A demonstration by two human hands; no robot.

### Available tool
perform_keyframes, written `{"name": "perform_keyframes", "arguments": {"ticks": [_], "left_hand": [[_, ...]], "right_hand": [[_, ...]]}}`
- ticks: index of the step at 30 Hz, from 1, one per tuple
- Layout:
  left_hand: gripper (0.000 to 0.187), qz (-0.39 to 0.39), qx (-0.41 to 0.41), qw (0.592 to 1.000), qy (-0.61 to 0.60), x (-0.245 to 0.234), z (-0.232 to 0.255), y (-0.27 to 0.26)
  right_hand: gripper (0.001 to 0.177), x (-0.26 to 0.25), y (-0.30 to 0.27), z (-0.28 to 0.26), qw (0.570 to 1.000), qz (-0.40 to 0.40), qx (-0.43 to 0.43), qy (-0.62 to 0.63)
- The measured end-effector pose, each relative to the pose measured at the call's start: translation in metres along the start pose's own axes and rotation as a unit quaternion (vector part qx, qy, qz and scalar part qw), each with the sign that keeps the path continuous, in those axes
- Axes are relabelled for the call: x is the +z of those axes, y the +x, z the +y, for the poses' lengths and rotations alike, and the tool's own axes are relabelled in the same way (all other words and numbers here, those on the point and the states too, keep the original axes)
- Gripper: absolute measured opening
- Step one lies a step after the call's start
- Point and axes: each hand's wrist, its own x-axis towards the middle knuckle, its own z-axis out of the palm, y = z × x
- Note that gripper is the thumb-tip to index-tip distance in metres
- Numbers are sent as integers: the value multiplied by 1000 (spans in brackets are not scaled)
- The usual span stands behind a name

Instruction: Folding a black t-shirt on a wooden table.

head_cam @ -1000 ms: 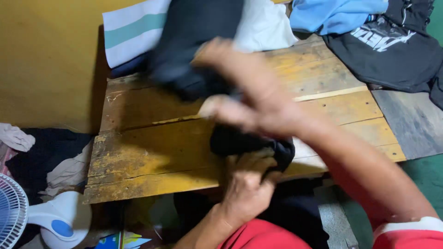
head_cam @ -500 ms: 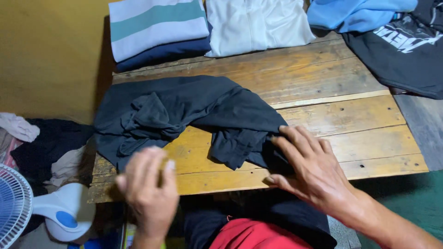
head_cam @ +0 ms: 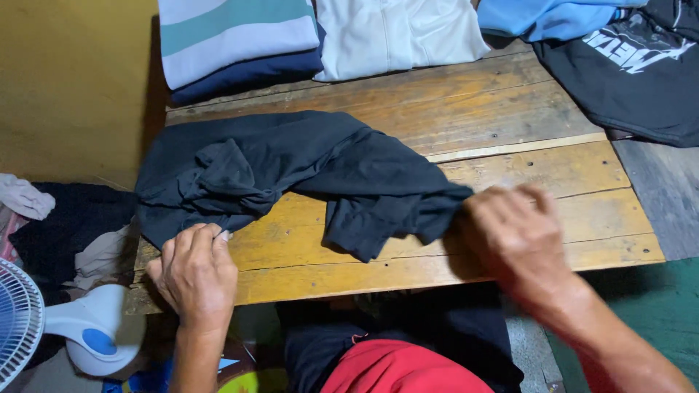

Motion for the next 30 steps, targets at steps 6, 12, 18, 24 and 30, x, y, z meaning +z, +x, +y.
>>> {"name": "perform_keyframes", "arguments": {"ticks": [6,12,18,24,30], "left_hand": [[15,7,-26,1000,-10,-5,-14,-3],[14,14,-29,992,-124,-16,-9,-9],[49,-38,25,992,-121,-16,3,-3],[26,-38,44,994,-88,-17,18,6],[28,-59,8,989,-136,-15,-5,-4]], "right_hand": [[16,-31,-8,80,986,58,105,-113],[14,-45,-16,89,970,0,230,-79],[55,-66,4,28,968,-95,199,120],[28,-31,-11,24,992,-68,105,-7],[18,-38,-41,82,964,0,110,-240]]}}
